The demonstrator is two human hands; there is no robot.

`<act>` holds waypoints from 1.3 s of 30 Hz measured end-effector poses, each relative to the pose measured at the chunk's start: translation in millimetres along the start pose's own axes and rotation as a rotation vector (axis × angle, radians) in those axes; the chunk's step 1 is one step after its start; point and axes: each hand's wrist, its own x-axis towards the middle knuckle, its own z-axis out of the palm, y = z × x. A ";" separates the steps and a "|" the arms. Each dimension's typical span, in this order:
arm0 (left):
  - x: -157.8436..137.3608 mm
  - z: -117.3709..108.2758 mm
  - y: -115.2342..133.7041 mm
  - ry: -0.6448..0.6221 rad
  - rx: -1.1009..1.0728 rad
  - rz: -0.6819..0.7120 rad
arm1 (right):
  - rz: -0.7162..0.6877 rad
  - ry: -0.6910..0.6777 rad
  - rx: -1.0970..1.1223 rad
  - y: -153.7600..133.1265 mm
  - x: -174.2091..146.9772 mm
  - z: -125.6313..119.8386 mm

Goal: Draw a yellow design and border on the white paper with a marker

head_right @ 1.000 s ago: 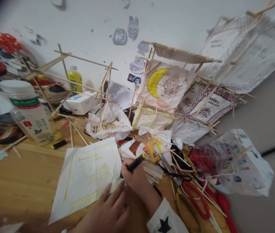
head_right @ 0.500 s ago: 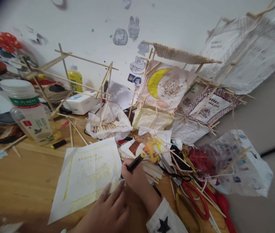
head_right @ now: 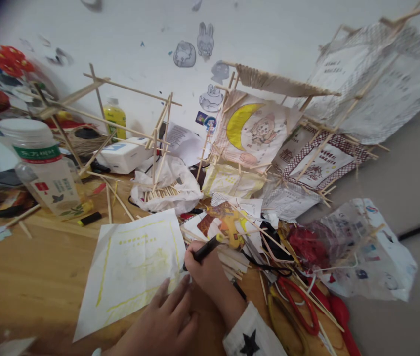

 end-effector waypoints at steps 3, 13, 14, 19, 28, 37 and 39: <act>-0.2 0.0 -0.1 -0.001 0.001 -0.001 | 0.015 -0.003 0.022 0.5 0.0 -0.2; 0.9 2.4 0.4 0.225 0.154 0.087 | 0.032 0.239 0.230 9.6 -1.5 -1.0; 0.5 3.3 0.7 0.239 0.167 0.089 | 0.018 0.254 0.232 11.2 -1.6 -1.1; -2.5 5.2 2.5 0.226 0.206 0.027 | 0.022 0.246 0.247 10.9 -2.7 -1.3; -5.3 3.2 2.4 0.114 0.154 0.029 | -0.033 -0.031 0.240 -8.9 -3.1 -25.1; -4.3 -3.1 3.9 0.097 0.106 0.011 | 0.147 -0.070 0.277 13.4 -2.7 -17.6; -3.2 -5.2 3.8 0.100 0.099 0.007 | 0.144 -0.078 0.248 11.8 -3.5 -17.5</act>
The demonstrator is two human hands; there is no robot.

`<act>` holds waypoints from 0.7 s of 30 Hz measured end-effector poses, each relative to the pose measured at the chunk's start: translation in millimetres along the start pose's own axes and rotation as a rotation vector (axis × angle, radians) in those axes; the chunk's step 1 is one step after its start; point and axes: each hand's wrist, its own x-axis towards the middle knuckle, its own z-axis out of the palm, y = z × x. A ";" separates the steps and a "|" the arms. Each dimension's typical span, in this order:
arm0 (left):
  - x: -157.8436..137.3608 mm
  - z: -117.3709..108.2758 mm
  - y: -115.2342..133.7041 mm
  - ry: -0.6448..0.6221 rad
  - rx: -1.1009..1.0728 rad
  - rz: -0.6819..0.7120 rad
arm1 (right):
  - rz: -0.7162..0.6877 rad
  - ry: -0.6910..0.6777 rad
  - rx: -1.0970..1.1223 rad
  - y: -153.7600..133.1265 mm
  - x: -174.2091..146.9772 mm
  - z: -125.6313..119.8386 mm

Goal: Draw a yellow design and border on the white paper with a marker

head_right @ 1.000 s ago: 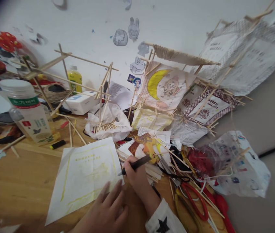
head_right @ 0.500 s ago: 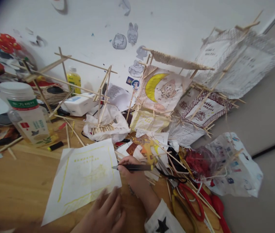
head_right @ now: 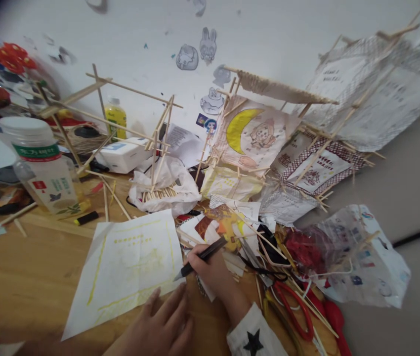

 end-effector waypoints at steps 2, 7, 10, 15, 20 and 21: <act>0.9 -0.6 -0.6 -0.008 -0.007 0.007 | -0.005 -0.010 -0.026 -1.3 -0.9 -0.2; 2.0 -0.2 -1.4 -0.031 -0.016 0.010 | -0.042 -0.058 -0.081 -2.2 -1.8 -1.6; 2.1 -0.3 -0.8 -0.036 -0.015 0.006 | -0.086 -0.107 -0.089 -2.0 -1.7 -2.6; 1.3 0.2 0.9 -0.036 -0.018 0.004 | -0.144 -0.142 -0.116 -1.2 -1.0 -4.6; 1.2 0.1 1.1 0.012 -0.010 -0.003 | -0.143 -0.131 -0.173 -1.1 -0.7 -5.0; 1.2 0.0 0.8 0.019 -0.007 0.000 | -0.138 -0.124 -0.171 -1.2 -0.8 -4.9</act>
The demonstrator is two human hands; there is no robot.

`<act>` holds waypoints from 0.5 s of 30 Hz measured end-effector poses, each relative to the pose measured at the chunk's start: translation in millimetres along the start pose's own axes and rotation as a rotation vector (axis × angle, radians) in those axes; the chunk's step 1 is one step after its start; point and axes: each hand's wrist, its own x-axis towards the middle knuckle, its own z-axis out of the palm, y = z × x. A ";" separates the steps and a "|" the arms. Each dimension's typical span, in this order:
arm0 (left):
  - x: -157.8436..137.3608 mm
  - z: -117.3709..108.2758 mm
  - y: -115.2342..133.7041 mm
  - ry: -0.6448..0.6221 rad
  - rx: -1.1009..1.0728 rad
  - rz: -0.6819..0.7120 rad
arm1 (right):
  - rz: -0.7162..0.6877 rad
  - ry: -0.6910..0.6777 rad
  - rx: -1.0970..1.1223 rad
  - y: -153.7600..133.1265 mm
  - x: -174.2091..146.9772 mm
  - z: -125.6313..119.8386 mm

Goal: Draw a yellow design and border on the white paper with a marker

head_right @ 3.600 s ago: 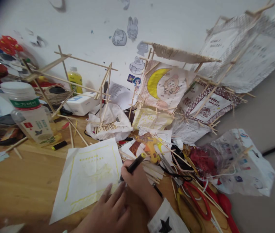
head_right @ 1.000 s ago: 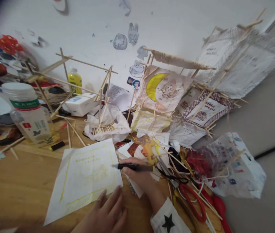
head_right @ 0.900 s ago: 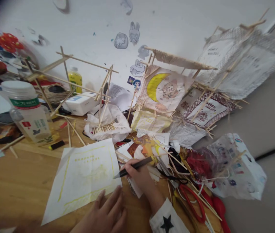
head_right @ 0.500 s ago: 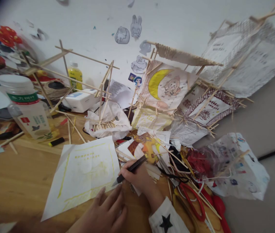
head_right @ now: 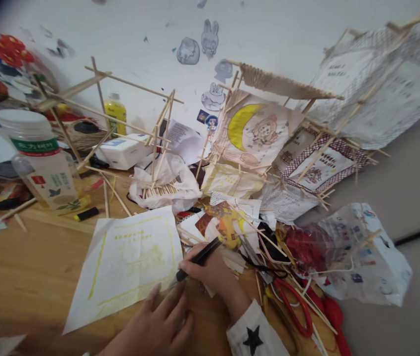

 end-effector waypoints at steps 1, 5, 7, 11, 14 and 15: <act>0.1 -0.1 -0.3 0.003 0.002 0.003 | 0.005 0.005 0.005 -0.2 0.0 0.2; 0.1 0.0 -0.6 -0.009 0.004 0.001 | 0.023 0.022 0.015 -1.5 0.1 1.4; -0.3 1.0 -0.1 -0.020 -0.001 -0.004 | 0.036 0.032 0.006 -2.3 0.1 1.7; -1.4 3.2 0.9 -0.037 -0.008 -0.004 | 0.075 0.085 -0.037 -2.9 -0.1 2.2; -1.0 2.3 0.5 -0.053 -0.012 0.002 | 0.086 0.098 -0.047 -3.0 0.4 2.6; -0.6 1.5 0.3 -0.070 -0.016 0.003 | 0.085 0.101 -0.046 -3.1 0.7 2.8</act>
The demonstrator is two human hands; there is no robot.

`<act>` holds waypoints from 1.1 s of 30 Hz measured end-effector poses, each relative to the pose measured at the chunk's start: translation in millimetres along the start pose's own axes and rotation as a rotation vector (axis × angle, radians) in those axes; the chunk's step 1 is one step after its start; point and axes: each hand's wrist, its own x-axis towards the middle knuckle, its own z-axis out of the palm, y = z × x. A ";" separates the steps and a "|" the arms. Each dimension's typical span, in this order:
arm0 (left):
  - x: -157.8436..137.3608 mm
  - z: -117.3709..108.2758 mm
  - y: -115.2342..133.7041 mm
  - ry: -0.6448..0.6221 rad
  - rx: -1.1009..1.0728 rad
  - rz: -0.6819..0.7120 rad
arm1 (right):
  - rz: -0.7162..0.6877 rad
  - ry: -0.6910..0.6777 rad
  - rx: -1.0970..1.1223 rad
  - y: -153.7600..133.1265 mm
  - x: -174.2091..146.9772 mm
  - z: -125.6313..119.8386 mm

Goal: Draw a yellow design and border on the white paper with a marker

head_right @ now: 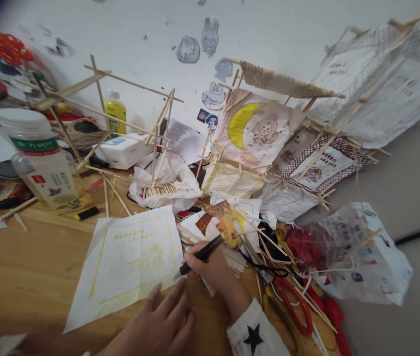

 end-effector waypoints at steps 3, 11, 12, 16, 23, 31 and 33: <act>1.0 -2.5 -0.4 -0.039 -0.019 -0.004 | 0.006 0.018 0.003 -0.8 0.8 0.2; -0.3 -4.3 -0.2 -0.086 -0.062 0.003 | 0.013 0.025 -0.007 -0.2 2.6 0.1; -0.5 -4.6 -0.1 -0.092 -0.063 0.001 | 0.010 0.023 -0.003 -0.3 2.8 0.1; -0.9 -4.0 0.5 -0.099 -0.062 -0.003 | -0.014 0.004 0.021 -1.6 3.3 -0.2; 0.7 -3.1 -0.2 -0.068 -0.057 -0.003 | -0.007 -0.007 0.041 -4.8 4.1 -1.5; 3.1 -12.9 -3.0 -0.062 -0.094 0.028 | 0.050 0.000 0.105 -7.0 3.5 -1.7; 3.9 -12.8 -3.2 -0.053 -0.102 0.027 | 0.058 0.014 0.130 -6.2 3.1 -1.6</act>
